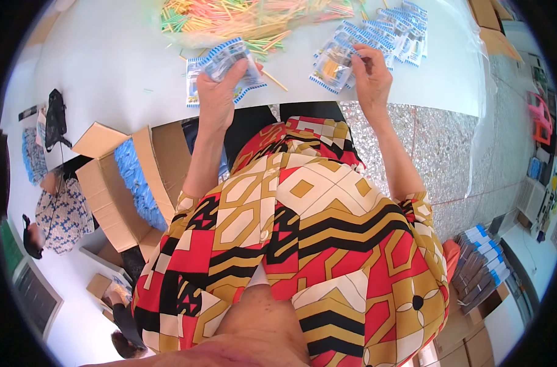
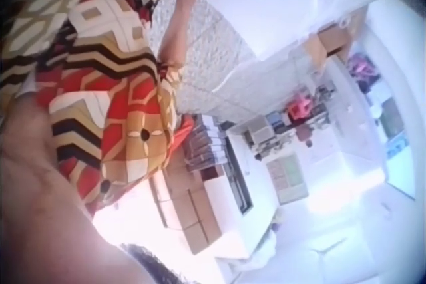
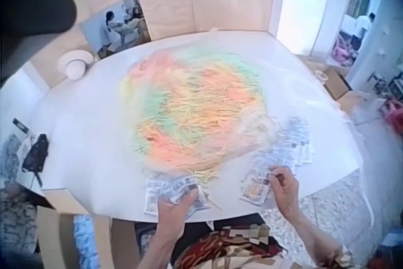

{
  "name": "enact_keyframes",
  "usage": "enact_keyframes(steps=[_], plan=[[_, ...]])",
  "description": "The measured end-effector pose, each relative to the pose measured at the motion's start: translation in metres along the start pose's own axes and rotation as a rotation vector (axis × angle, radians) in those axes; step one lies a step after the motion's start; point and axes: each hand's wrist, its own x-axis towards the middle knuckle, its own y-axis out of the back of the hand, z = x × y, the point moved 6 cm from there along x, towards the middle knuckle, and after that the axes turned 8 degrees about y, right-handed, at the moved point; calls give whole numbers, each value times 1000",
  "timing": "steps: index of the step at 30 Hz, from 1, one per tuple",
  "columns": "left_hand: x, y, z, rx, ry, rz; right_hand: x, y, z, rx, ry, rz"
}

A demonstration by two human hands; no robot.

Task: Packaging small blue items into plastic bags and then placing them into a cardboard box.

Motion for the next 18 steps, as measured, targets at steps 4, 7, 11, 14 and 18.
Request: enact_keyframes(steps=[4, 7, 11, 14, 18], plan=[[3, 2, -7, 12, 15, 35, 8, 1, -33, -241, 171, 102], [3, 2, -8, 42, -33, 58, 17, -9, -61, -270, 258, 82], [-2, -7, -6, 148, -26, 22, 29, -59, -94, 20, 208, -319], [-7, -15, 0, 289, -52, 10, 35, -89, -113, -29, 283, -558], [-12, -15, 5, 167, -44, -13, 42, -96, -115, -173, 346, -597]])
